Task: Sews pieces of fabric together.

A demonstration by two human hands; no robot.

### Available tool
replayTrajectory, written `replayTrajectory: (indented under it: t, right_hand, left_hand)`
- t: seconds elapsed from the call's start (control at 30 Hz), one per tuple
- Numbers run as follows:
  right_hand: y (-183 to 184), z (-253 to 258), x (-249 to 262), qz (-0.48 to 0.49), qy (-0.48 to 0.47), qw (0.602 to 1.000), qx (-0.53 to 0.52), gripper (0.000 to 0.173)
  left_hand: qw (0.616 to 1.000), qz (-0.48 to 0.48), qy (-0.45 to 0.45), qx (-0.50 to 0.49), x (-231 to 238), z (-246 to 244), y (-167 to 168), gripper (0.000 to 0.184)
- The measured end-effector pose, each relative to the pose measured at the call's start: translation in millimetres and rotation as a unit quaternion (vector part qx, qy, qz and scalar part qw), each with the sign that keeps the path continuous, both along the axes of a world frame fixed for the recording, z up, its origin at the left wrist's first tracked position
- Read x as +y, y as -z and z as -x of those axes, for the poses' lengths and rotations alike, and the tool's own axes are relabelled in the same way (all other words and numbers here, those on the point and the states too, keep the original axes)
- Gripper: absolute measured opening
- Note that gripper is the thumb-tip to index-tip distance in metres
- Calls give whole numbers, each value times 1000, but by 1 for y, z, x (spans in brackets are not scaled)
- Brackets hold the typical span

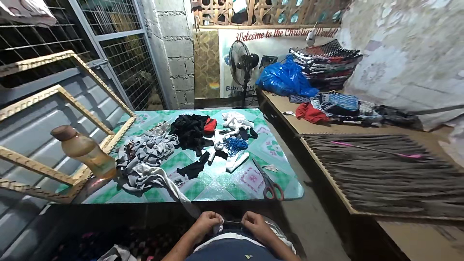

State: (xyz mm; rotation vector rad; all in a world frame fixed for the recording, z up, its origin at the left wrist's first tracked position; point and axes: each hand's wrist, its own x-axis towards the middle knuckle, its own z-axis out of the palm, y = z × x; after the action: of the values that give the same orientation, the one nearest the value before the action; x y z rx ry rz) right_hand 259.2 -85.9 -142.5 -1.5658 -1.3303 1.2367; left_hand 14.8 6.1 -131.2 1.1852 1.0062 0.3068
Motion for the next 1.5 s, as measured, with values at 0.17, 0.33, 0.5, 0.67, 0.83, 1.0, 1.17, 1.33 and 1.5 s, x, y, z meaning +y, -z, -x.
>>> replayTrajectory:
  t: [0.17, 0.33, 0.5, 0.67, 0.83, 1.0, 1.17, 1.33, 1.5]
  right_hand:
    - [-4, 1, -1, 11, -3, 1000, -5, 16]
    - [-2, 1, -1, 11, -6, 1000, -5, 15]
    - [-1, 2, -3, 7, -4, 1000, -11, 16]
    - [-1, 2, -3, -1, -6, 1000, -6, 16]
    - [3, 1, -2, -9, 0, 1000, 2, 16]
    - [2, 1, -2, -6, -1, 1000, 0, 16]
    - [-1, 1, -3, -4, -2, 1000, 0, 15]
    - [-2, 2, -2, -1, 0, 1000, 3, 14]
    - [-4, 2, -3, -2, 1, 1000, 7, 14]
  left_hand:
    - [1000, 6, -6, -4, -2, 0, 0, 13]
    - [1000, 13, -11, -4, -3, 1, 1, 12]
    - [1000, 12, -4, -1, -2, 2, 1, 12]
    - [1000, 4, -2, 10, -3, 1, -2, 13]
    - [1000, 6, 0, 15, -2, 1, -1, 13]
    - [1000, 14, -7, 8, -2, 1, -1, 11]
    - [1000, 14, -6, 1, -3, 1, -1, 10]
    - [1000, 15, -9, 1, -3, 1, -2, 11]
    - [1000, 11, -3, 0, -3, 1, -2, 10]
